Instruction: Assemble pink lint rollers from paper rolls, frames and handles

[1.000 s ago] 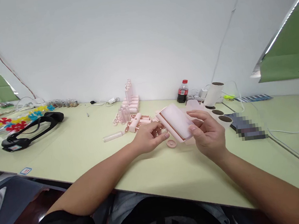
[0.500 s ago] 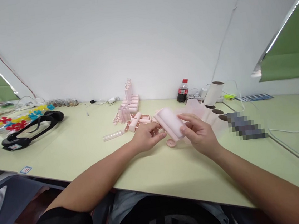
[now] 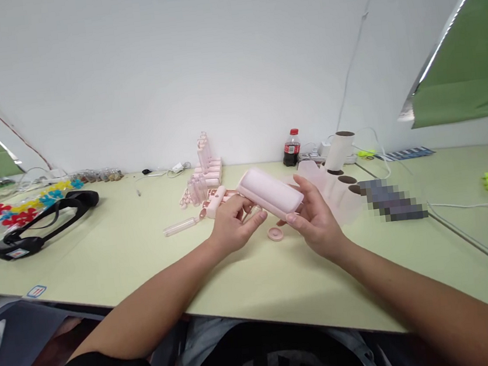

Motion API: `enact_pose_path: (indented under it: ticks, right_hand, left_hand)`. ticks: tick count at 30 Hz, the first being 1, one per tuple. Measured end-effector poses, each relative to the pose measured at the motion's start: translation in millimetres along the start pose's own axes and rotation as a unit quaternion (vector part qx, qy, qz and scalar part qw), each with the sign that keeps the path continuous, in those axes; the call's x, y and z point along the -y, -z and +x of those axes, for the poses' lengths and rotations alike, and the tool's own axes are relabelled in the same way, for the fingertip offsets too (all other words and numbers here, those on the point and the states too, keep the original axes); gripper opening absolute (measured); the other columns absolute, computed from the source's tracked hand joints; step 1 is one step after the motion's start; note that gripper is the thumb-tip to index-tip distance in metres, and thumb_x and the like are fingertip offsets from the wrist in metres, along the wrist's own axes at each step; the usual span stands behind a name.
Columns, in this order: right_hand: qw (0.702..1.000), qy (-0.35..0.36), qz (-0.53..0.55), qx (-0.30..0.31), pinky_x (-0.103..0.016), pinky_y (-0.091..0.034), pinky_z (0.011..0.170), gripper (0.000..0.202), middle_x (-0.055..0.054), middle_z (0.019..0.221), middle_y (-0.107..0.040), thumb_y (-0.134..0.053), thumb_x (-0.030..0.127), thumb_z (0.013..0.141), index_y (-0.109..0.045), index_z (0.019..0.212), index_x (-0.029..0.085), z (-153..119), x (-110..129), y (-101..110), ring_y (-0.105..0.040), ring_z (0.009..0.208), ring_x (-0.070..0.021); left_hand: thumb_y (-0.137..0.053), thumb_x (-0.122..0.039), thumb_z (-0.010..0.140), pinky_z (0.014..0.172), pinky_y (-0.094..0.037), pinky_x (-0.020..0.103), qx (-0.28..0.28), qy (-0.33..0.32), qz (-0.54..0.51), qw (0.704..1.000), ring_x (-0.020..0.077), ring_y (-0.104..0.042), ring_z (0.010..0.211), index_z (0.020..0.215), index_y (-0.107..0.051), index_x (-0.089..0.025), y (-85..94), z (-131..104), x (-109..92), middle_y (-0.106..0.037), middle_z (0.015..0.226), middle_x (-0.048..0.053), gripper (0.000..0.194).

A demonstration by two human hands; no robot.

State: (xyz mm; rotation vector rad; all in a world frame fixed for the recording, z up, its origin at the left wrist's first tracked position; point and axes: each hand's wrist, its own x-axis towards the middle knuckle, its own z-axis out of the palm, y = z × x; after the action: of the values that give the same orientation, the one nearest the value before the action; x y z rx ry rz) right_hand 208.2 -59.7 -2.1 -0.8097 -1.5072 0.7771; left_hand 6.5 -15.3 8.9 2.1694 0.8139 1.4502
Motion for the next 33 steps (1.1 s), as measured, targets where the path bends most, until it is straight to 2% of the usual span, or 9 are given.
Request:
enact_pose_path:
  ticks: [2, 5, 9, 13, 17, 19, 22, 27, 33]
  right_hand:
    - [0.999, -0.022, 0.019, 0.027, -0.041, -0.062, 0.074, 0.081, -0.013, 0.139, -0.047, -0.069, 0.049, 0.084, -0.025, 0.151, 0.036, 0, -2, -1, -0.063, 0.106, -0.0247]
    - [0.993, -0.070, 0.005, 0.092, -0.040, -0.060, 0.071, 0.058, -0.013, 0.122, -0.059, -0.067, 0.048, 0.086, -0.047, 0.137, 0.026, 1, -5, 0, -0.066, 0.089, -0.0216]
    - [0.980, -0.102, -0.037, 0.169, -0.037, -0.058, 0.072, 0.043, -0.011, 0.105, -0.068, -0.064, 0.047, 0.089, -0.058, 0.123, 0.021, -2, -6, -3, -0.066, 0.081, -0.0195]
    - [0.972, -0.098, -0.059, 0.204, -0.032, -0.055, 0.064, 0.033, -0.007, 0.088, -0.069, -0.060, 0.050, 0.091, -0.066, 0.103, 0.020, -4, -2, -7, -0.065, 0.071, -0.0174]
    - [0.973, -0.146, -0.047, 0.175, -0.027, -0.050, 0.049, 0.035, -0.003, 0.074, -0.066, -0.064, 0.053, 0.086, -0.063, 0.090, 0.018, -3, -1, -8, -0.056, 0.052, -0.0125]
    - [0.975, -0.157, -0.033, 0.151, -0.024, -0.044, 0.044, 0.035, -0.001, 0.068, -0.063, -0.067, 0.053, 0.083, -0.060, 0.087, 0.019, -3, -1, -8, -0.050, 0.047, -0.0105]
    - [0.985, -0.142, -0.017, 0.101, -0.023, -0.038, 0.041, 0.037, 0.003, 0.060, -0.057, -0.068, 0.055, 0.082, -0.057, 0.083, 0.020, -2, 0, -8, -0.044, 0.044, -0.0094]
    - [0.994, -0.109, 0.016, -0.004, -0.026, -0.038, 0.043, 0.041, 0.003, 0.058, -0.053, -0.056, 0.060, 0.089, -0.058, 0.083, 0.020, 2, 2, -4, -0.045, 0.043, -0.0106]
    - [0.991, -0.111, 0.027, -0.065, -0.027, -0.041, 0.045, 0.037, 0.002, 0.065, -0.057, -0.058, 0.056, 0.089, -0.061, 0.086, 0.019, 6, 2, 2, -0.051, 0.046, -0.0112]
  left_hand:
    - [-0.070, -0.048, 0.081, 0.057, -0.034, 0.026, -0.029, 0.010, -0.006, 1.000, 0.0115, -0.039, 0.061, 0.070, -0.051, -0.020, 0.6, 2, 0, -0.042, 0.063, -0.003, 0.035]
    - [-0.070, -0.053, 0.080, 0.054, -0.035, 0.025, -0.031, 0.067, -0.075, 0.994, 0.0098, -0.038, 0.057, 0.072, -0.052, -0.019, -0.8, 3, 1, -0.038, 0.059, -0.006, 0.039]
    - [-0.063, -0.062, 0.083, 0.046, -0.035, 0.024, 0.042, 0.155, -0.201, 0.966, 0.0076, -0.042, 0.044, 0.080, -0.054, -0.018, -5.5, 2, 0, -0.046, 0.053, -0.007, 0.046]
    - [-0.055, -0.070, 0.084, 0.045, -0.040, 0.025, 0.110, 0.177, -0.275, 0.938, 0.0098, -0.050, 0.044, 0.100, -0.055, -0.015, -8.6, -1, 0, -0.056, 0.058, -0.004, 0.057]
    - [-0.051, -0.068, 0.088, 0.050, -0.041, 0.025, 0.127, 0.149, -0.198, 0.961, 0.0099, -0.048, 0.052, 0.093, -0.059, -0.016, -8.7, -3, -2, -0.051, 0.060, -0.003, 0.054]
    - [-0.049, -0.063, 0.092, 0.059, -0.046, 0.027, 0.150, 0.101, -0.149, 0.972, 0.0129, -0.053, 0.063, 0.087, -0.062, -0.016, -8.2, -2, -3, -0.057, 0.068, 0.002, 0.049]
    - [-0.050, -0.051, 0.095, 0.067, -0.049, 0.029, 0.189, 0.040, -0.110, 0.975, 0.0160, -0.058, 0.074, 0.099, -0.066, -0.016, -6.6, -1, -1, -0.066, 0.082, 0.006, 0.039]
    - [-0.057, -0.037, 0.091, 0.060, -0.043, 0.026, 0.164, 0.063, 0.013, 0.984, 0.0135, -0.054, 0.063, 0.102, -0.070, -0.014, -1.7, 1, 10, -0.063, 0.072, 0.002, 0.029]
    - [-0.056, -0.033, 0.090, 0.062, -0.043, 0.026, 0.189, 0.068, 0.029, 0.979, 0.0142, -0.057, 0.067, 0.093, -0.072, -0.016, 0.0, 3, 14, -0.068, 0.078, 0.003, 0.023]
